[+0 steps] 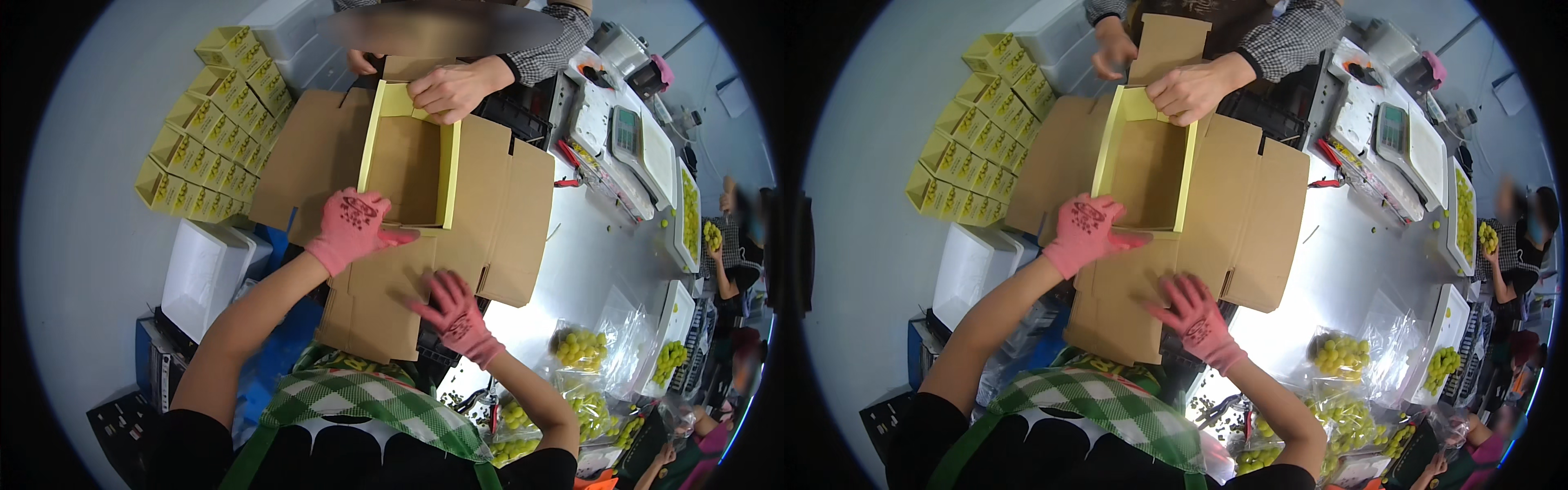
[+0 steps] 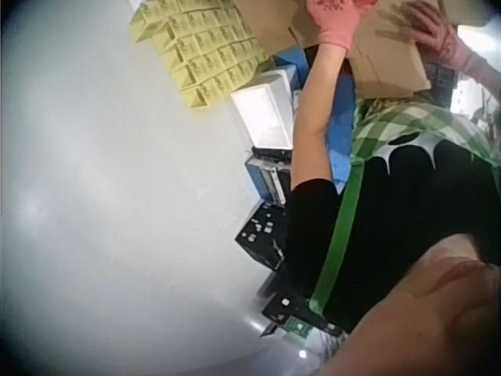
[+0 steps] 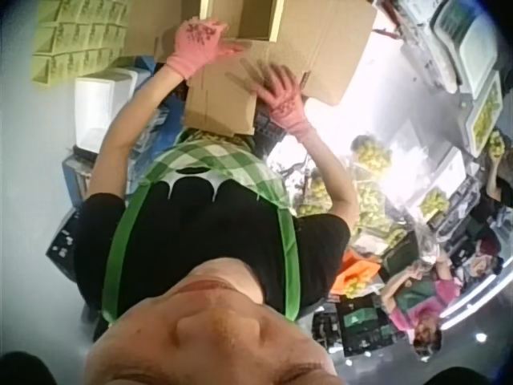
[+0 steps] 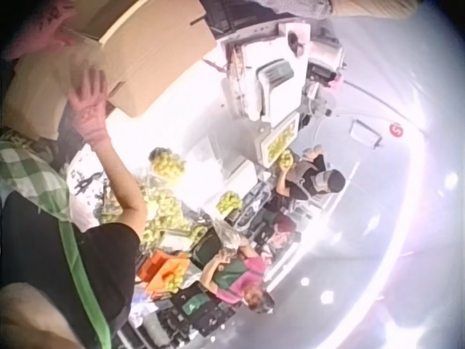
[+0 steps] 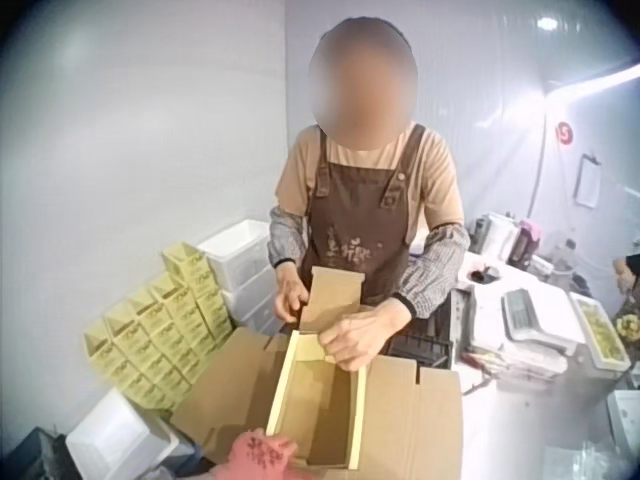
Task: The person assembles flat cardboard pieces into small yellow boxes by folding and interlocking the sides. They repeatedly pick up a flat piece, fold it into a box shape, and place it on a stack of completed boxes.
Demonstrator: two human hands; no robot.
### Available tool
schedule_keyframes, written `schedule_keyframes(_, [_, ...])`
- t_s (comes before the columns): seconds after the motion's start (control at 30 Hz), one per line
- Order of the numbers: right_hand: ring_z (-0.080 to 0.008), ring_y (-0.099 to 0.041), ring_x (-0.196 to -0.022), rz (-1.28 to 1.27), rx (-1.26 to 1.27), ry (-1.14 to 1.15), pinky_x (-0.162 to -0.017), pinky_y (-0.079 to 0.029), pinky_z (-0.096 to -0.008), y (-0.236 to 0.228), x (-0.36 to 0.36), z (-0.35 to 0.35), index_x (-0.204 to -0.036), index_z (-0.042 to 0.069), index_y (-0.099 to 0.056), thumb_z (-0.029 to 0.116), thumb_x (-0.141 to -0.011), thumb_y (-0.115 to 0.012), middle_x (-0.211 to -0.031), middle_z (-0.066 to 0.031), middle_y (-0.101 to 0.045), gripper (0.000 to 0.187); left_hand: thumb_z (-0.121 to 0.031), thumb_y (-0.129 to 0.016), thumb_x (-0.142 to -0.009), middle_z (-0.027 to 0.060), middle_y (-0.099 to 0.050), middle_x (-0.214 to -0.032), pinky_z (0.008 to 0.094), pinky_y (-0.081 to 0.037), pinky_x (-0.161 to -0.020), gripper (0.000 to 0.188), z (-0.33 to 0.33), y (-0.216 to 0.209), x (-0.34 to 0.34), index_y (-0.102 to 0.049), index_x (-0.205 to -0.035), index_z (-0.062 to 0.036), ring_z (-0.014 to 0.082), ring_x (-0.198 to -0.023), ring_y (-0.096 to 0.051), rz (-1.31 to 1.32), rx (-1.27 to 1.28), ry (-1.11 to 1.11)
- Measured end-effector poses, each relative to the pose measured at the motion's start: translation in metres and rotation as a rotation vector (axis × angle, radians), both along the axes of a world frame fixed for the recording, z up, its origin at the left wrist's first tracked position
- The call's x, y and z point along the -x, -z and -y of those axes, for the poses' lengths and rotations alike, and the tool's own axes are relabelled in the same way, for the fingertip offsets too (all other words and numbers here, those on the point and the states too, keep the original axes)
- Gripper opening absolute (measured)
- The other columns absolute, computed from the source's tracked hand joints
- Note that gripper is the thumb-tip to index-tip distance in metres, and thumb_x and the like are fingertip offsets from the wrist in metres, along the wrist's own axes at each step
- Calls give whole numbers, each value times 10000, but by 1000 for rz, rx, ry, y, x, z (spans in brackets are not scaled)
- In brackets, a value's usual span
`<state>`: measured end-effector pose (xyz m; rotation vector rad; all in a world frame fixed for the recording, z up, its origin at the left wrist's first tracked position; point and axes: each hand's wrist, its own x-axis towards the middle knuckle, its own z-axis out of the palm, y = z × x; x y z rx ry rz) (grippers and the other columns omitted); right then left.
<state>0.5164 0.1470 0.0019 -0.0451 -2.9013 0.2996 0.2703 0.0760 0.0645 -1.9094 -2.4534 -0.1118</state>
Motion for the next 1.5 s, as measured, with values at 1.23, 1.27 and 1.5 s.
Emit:
schedule_keyframes(1.23, [-237,-421,-1250,-16,-120,35,-1097,-259,-509,-61,91,-87,-1294,139,-456,308,-627,-760,-1321,-54,-468,752,-376,-681,-726,10,-554,-1248,489,-261,-1081,515,15,10,10,-601,-1168,-125,239,-1190,-441,30,-432,9])
schedule_keyframes(1.27, [-238,-439,-1231,-38,-102,6,-1096,-268,-499,-60,93,-88,-1263,127,-476,298,-630,-759,-1281,-52,-499,715,-404,-674,-722,6,-568,-1223,504,-249,-1085,523,16,6,12,-607,-1159,-125,237,-1171,-450,-17,-402,41])
schedule_keyframes(1.5, [-227,-564,-913,-86,4,-181,-1002,-363,-478,-52,108,-100,-852,85,-621,232,-542,-774,-764,-29,-592,377,-356,-664,-729,52,-642,-838,431,-305,-1044,331,-17,-31,25,-635,-869,-58,224,-970,-551,-73,497,335])
